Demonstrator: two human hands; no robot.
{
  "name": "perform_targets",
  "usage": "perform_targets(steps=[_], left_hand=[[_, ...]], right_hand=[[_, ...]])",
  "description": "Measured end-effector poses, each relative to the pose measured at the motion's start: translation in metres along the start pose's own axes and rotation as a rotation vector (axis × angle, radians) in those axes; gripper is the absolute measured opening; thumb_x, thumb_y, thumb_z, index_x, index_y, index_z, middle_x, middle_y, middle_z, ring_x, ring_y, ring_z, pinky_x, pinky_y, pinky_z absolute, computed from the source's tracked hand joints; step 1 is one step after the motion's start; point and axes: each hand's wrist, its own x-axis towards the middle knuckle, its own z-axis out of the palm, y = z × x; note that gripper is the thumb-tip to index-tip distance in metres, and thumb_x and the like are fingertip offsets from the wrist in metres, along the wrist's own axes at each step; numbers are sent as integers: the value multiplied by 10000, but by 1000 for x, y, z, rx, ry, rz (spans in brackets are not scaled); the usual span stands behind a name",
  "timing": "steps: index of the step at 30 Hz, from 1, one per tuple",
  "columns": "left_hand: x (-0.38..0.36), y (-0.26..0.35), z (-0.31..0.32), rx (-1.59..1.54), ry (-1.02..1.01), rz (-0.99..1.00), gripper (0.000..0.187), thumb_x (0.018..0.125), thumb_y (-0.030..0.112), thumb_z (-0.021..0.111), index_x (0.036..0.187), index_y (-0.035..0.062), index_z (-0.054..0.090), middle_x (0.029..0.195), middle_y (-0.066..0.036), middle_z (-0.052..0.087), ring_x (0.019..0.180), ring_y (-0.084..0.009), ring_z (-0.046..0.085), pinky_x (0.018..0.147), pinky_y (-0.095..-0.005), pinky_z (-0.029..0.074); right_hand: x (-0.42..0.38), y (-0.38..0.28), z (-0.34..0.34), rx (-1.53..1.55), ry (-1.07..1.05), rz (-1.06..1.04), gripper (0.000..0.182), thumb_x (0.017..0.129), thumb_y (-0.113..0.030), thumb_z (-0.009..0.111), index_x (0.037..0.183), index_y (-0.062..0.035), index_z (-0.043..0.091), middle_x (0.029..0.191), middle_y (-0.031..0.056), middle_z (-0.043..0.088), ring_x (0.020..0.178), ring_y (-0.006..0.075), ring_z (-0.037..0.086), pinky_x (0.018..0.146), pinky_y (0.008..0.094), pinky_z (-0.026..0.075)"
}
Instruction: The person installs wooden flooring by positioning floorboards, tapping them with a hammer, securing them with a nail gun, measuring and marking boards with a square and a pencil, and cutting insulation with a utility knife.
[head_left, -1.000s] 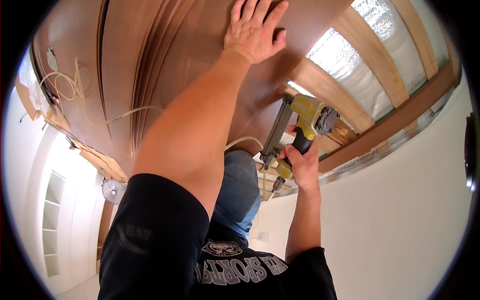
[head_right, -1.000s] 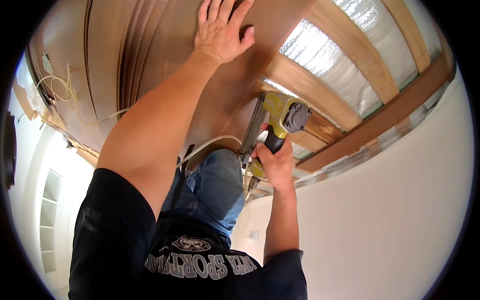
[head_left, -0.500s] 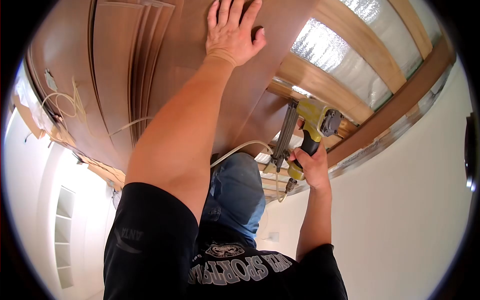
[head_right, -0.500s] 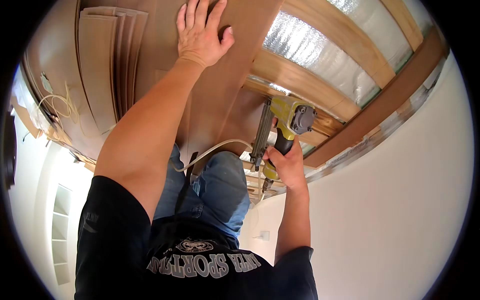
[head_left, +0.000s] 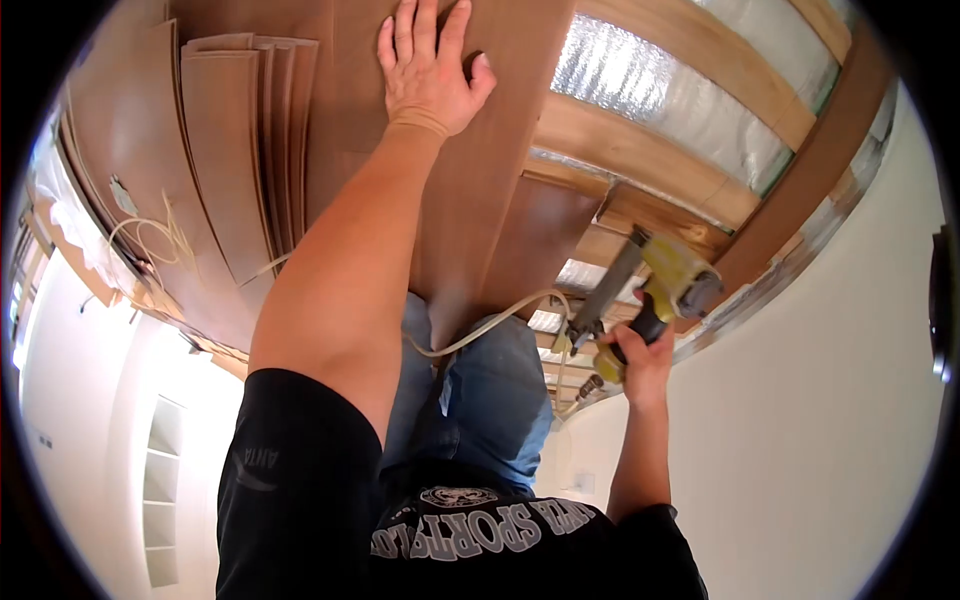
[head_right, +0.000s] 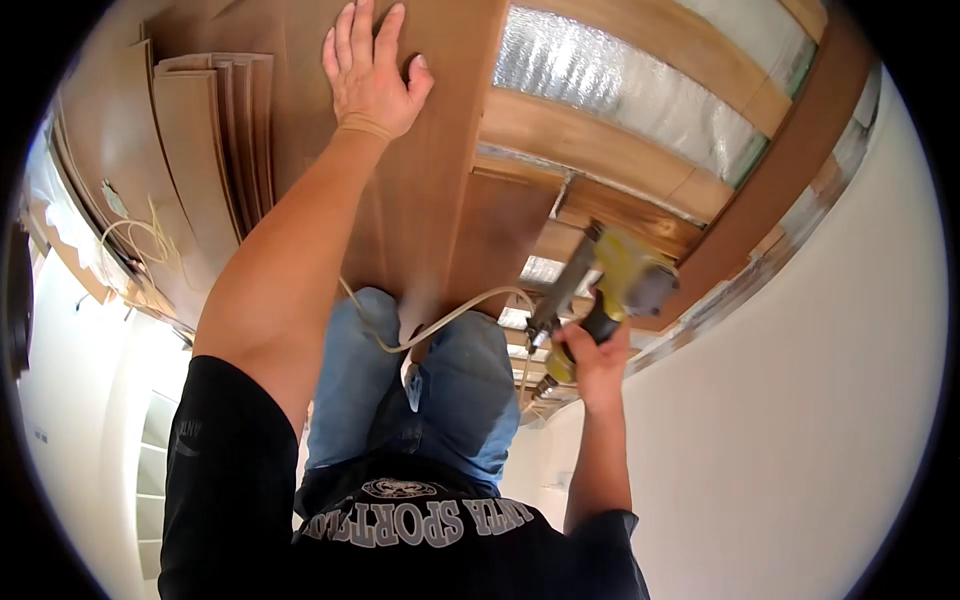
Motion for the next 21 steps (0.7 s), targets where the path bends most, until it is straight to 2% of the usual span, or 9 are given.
perform_targets(steps=[1, 2, 4, 7, 14, 16, 18, 20, 21], left_hand=[[6, 10, -10, 113, 80, 13, 604, 882, 286, 656, 1435, 63, 565, 1501, -254, 486, 1412, -435, 445, 1190, -559, 338], [2, 10, -4, 108, 77, 38, 604, 882, 286, 656, 1435, 63, 565, 1501, -254, 486, 1412, -435, 445, 1190, -559, 338], [0, 0, 11, 49, 8, 7, 680, 889, 320, 641, 1512, 95, 489, 1626, -217, 341, 1522, -402, 271, 1235, -589, 186], [-6, 3, 16, 71, 8, 41, 677, 903, 293, 631, 1523, 76, 469, 1643, -216, 304, 1530, -407, 251, 1236, -596, 179], [-13, 9, 34, 154, 36, 134, 717, 914, 294, 603, 1563, 66, 403, 1668, -237, 265, 1542, -441, 218, 1250, -601, 154], [-22, 12, 37, 194, 60, 103, 693, 944, 240, 582, 1578, 56, 369, 1664, -241, 279, 1537, -443, 236, 1249, -595, 164], [-16, 36, 38, 185, 141, 224, 630, 952, 216, 582, 1541, 51, 432, 1635, -254, 330, 1510, -456, 285, 1235, -567, 238], [-24, 95, 27, 1, -312, 209, 558, 947, 188, 589, 1486, 66, 515, 1594, -256, 398, 1473, -469, 339, 1207, -525, 322], [-32, 140, 24, -47, -392, 365, 536, 937, 173, 591, 1462, 79, 544, 1575, -252, 425, 1458, -472, 358, 1194, -507, 349]], right_hand=[[-2, 13, -16, 137, 19, 49, 449, 913, -10, 622, 1344, 1, 493, 892, 91, 641, 726, 169, 652, 716, 335, 576], [-5, 27, -28, 279, 42, 97, 406, 914, 1, 623, 1302, -10, 503, 875, 80, 630, 723, 174, 655, 708, 345, 580], [-2, 44, -33, 405, 173, 111, 301, 931, -10, 600, 1220, -17, 515, 863, 78, 623, 688, 177, 641, 684, 370, 600], [9, 79, -49, 489, 221, 180, 188, 949, -44, 601, 1125, -27, 538, 824, 68, 615, 652, 163, 630, 615, 356, 590], [19, 109, -57, 460, 185, 63, 185, 944, -78, 646, 1093, -25, 552, 742, 62, 601, 565, 155, 604, 542, 329, 552], [17, 119, -57, 513, 196, 50, 169, 939, -94, 670, 1055, -46, 557, 776, 42, 595, 576, 151, 614, 539, 330, 542], [22, 127, -51, 523, 207, -14, 191, 938, -86, 661, 1094, -33, 564, 757, 44, 598, 567, 150, 609, 530, 328, 525], [24, 134, -46, 584, 228, -38, 223, 932, -76, 657, 1128, -22, 564, 738, 49, 599, 554, 152, 604, 525, 328, 514], [24, 137, -43, 604, 239, -45, 227, 930, -76, 657, 1128, -22, 560, 732, 52, 600, 553, 154, 604, 526, 328, 514]])
